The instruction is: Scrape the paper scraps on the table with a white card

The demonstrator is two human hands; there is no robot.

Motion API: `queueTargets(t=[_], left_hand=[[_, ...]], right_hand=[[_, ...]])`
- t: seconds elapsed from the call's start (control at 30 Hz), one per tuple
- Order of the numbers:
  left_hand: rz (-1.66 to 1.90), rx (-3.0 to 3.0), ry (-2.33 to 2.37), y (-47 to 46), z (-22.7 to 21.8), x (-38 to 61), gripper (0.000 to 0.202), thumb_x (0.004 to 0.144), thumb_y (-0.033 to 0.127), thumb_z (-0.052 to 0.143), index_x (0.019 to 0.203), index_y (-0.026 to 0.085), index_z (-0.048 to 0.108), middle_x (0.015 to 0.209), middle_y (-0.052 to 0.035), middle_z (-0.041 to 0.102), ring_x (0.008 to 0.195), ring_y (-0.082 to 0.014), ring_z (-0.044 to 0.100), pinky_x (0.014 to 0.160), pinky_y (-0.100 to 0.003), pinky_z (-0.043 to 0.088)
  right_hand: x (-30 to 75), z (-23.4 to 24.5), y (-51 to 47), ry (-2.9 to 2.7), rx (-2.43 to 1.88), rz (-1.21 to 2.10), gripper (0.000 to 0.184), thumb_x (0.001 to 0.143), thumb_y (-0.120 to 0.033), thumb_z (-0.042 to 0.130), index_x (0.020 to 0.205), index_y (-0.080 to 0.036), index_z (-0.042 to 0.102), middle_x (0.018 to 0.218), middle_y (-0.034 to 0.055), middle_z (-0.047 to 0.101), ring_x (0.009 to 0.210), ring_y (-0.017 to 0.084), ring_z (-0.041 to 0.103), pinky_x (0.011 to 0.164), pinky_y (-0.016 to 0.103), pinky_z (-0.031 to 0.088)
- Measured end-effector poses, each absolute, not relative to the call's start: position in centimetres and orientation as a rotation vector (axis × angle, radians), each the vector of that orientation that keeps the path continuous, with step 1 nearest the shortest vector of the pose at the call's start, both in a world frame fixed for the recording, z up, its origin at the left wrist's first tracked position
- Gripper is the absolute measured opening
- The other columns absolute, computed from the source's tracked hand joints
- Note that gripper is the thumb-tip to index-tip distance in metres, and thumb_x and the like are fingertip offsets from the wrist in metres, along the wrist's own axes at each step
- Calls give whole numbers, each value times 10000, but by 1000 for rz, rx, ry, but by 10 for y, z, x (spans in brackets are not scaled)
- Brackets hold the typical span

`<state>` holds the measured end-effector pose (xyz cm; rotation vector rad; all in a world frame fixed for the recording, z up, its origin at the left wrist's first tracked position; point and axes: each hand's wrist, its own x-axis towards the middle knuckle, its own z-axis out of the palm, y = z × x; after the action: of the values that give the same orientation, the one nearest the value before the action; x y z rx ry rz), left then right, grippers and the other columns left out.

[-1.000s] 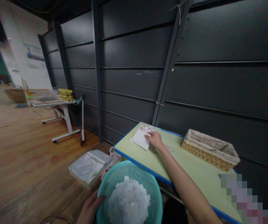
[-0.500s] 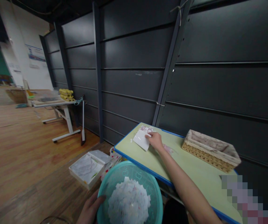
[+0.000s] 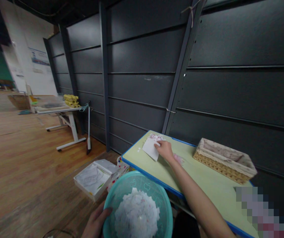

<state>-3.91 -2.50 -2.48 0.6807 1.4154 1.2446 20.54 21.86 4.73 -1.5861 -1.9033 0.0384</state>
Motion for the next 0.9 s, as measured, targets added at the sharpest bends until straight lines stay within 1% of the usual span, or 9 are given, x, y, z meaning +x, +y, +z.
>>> queueTargets(t=[0.1,0.27,0.37,0.47,0.53,0.7,0.8,0.9], left_hand=[[1199,668,1437,-26,-25,-39,425,690,415,623,1075,237,657,980,-62,753,958,-320,659,763,-418,551],[1208,670,1446,-26,-25,-39,429,689,413,627,1080,240,653,981,-67,752,1000,-328,640,723,-411,565],[1206,661,1445,-25,-25,-39,418,696,403,621,1080,242,652,982,-63,752,1026,-324,628,753,-417,558],[1234,678,1433,-24,-26,-39,409,689,395,627,1066,239,657,982,-55,753,1089,-320,592,802,-415,542],[1257,690,1423,-25,-25,-39,379,679,389,636,1025,239,674,986,-50,752,1131,-317,561,840,-411,525],[1289,709,1412,-26,-21,-38,314,657,381,658,936,246,703,1022,-42,742,1154,-326,542,882,-423,500],[1301,699,1394,-26,-19,-37,316,662,377,657,942,239,701,1033,-47,738,1159,-322,538,883,-428,499],[1319,703,1395,-25,-19,-37,330,663,381,661,953,228,701,1043,-56,734,1183,-316,518,908,-429,480]], right_hand=[[209,52,217,-1938,-1621,-12,253,784,-263,518,872,-155,729,865,80,717,794,193,626,688,231,388],[209,55,212,-2011,-1655,-121,293,817,-263,470,922,-139,714,911,109,708,848,206,628,743,238,388],[207,55,210,-1990,-1679,-178,314,829,-255,447,956,-124,703,942,129,700,869,214,628,776,248,390],[204,51,210,-1937,-1647,-143,326,838,-259,443,1015,-137,689,996,113,693,910,209,624,813,246,389],[200,47,211,-1915,-1618,-84,331,839,-273,456,1049,-147,679,1022,99,689,929,210,623,837,249,387],[199,36,219,-1885,-1630,15,318,830,-280,493,1040,-145,689,1043,107,683,956,233,620,859,272,389],[208,33,226,-1823,-1661,12,314,824,-278,509,1035,-133,690,1055,118,676,970,236,614,865,276,389],[214,32,232,-1771,-1678,8,314,827,-292,511,1029,-131,689,1023,119,686,950,227,618,852,275,394]])
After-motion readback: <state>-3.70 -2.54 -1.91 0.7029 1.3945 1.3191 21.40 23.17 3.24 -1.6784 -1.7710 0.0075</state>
